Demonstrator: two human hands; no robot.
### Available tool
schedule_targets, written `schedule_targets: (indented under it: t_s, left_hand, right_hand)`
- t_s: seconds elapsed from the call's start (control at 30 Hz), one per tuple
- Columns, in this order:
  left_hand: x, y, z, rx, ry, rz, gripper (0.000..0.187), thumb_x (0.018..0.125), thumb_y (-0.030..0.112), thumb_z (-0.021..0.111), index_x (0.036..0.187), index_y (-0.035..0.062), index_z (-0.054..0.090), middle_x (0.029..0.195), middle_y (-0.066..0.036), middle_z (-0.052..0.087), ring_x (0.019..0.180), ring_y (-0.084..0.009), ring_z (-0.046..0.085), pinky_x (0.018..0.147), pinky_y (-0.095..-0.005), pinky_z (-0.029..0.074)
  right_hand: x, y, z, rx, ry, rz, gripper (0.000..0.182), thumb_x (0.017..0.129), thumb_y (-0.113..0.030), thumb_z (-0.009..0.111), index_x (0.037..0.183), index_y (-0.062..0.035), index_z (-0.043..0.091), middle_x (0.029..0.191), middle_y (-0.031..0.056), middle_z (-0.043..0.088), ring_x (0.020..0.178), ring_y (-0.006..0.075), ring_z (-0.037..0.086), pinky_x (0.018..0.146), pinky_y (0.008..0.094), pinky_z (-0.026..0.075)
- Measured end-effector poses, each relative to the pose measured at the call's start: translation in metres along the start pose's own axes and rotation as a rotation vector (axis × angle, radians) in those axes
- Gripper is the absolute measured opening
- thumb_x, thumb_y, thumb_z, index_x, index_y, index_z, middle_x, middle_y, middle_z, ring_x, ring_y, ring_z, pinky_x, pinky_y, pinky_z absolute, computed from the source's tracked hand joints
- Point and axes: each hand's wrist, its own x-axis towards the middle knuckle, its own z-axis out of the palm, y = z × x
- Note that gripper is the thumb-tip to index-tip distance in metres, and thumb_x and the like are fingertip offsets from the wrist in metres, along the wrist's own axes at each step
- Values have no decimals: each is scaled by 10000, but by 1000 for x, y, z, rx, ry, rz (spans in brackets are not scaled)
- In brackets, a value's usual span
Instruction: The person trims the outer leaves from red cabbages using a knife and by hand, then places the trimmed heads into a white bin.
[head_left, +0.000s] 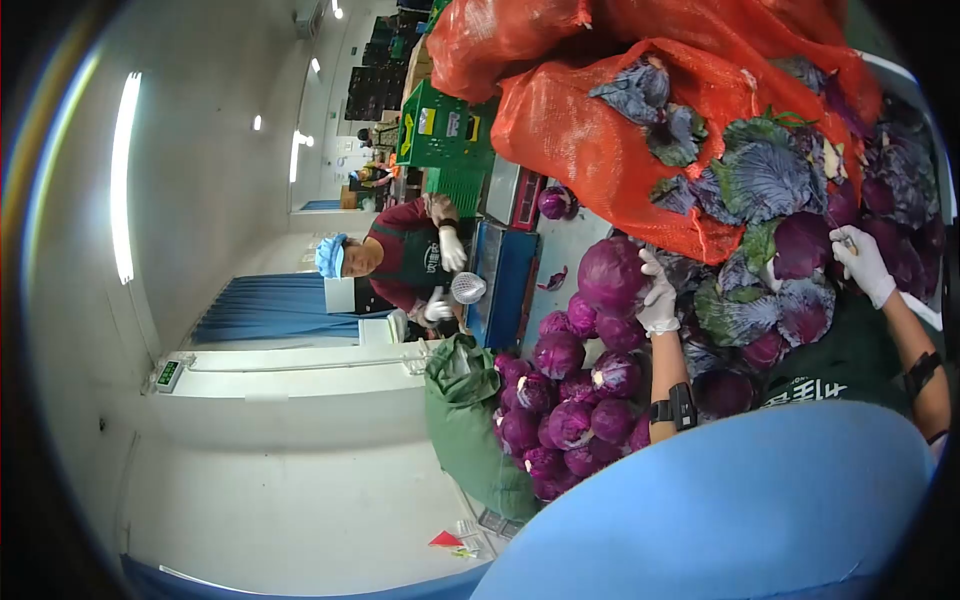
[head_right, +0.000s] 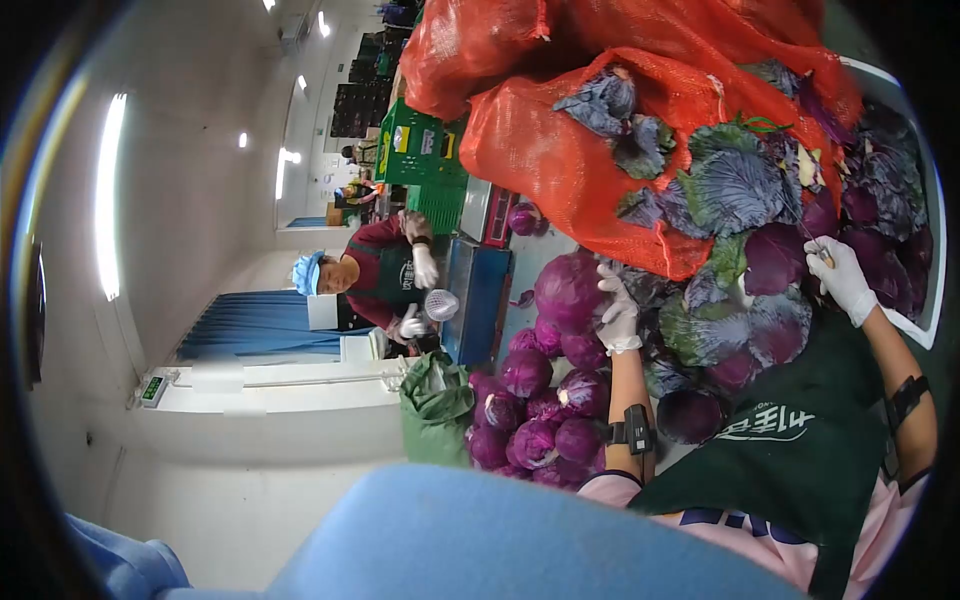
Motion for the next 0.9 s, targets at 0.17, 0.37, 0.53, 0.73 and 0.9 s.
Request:
schedule_targets:
  t_s: [0.17, 0.37, 0.53, 0.73, 0.9]
  left_hand:
    - [-17, 29, 3, -73, -18, 45, 599, 942, 273, 619, 1486, 86, 450, 1455, -223, 524, 1138, -364, 624, 488, -318, 539]
    - [-22, -23, 6, -225, -171, -285, 589, 967, 279, 602, 1507, 111, 437, 1439, -227, 540, 1105, -357, 639, 476, -342, 541]
    - [-31, -97, -11, 63, -174, -545, 573, 1032, 251, 484, 1566, 102, 343, 1434, -219, 539, 1155, -343, 641, 547, -362, 600]
    - [-8, -163, 40, 669, 423, -9, 760, 1004, 625, 445, 1579, 143, 322, 1543, -150, 458, 1413, -330, 458, 1147, -609, 388]
    - [4, -205, 6, 918, 334, 94, 776, 982, 662, 502, 1583, 207, 316, 1580, -74, 413, 1451, -309, 408, 1183, -579, 353]
  right_hand:
    - [8, -40, 21, -62, -140, 0, 326, 930, -137, 675, 1218, 12, 646, 824, 16, 609, 600, 61, 561, 488, 242, 474]
    - [35, -128, 101, -100, -328, -379, 510, 886, -181, 765, 1340, -2, 617, 1040, 93, 706, 866, 102, 647, 697, 283, 553]
    - [41, -183, 134, 129, -544, -371, 695, 907, -314, 771, 1518, -134, 493, 1213, 77, 661, 822, 60, 612, 684, 249, 534]
    - [10, -182, 77, 78, -468, 186, 622, 969, -492, 664, 1507, -216, 517, 734, -46, 542, 466, 49, 470, 383, 234, 385]
    - [7, -130, 46, 259, -189, 318, 471, 980, -540, 633, 1191, -120, 657, 676, -43, 511, 438, 52, 447, 345, 234, 357]
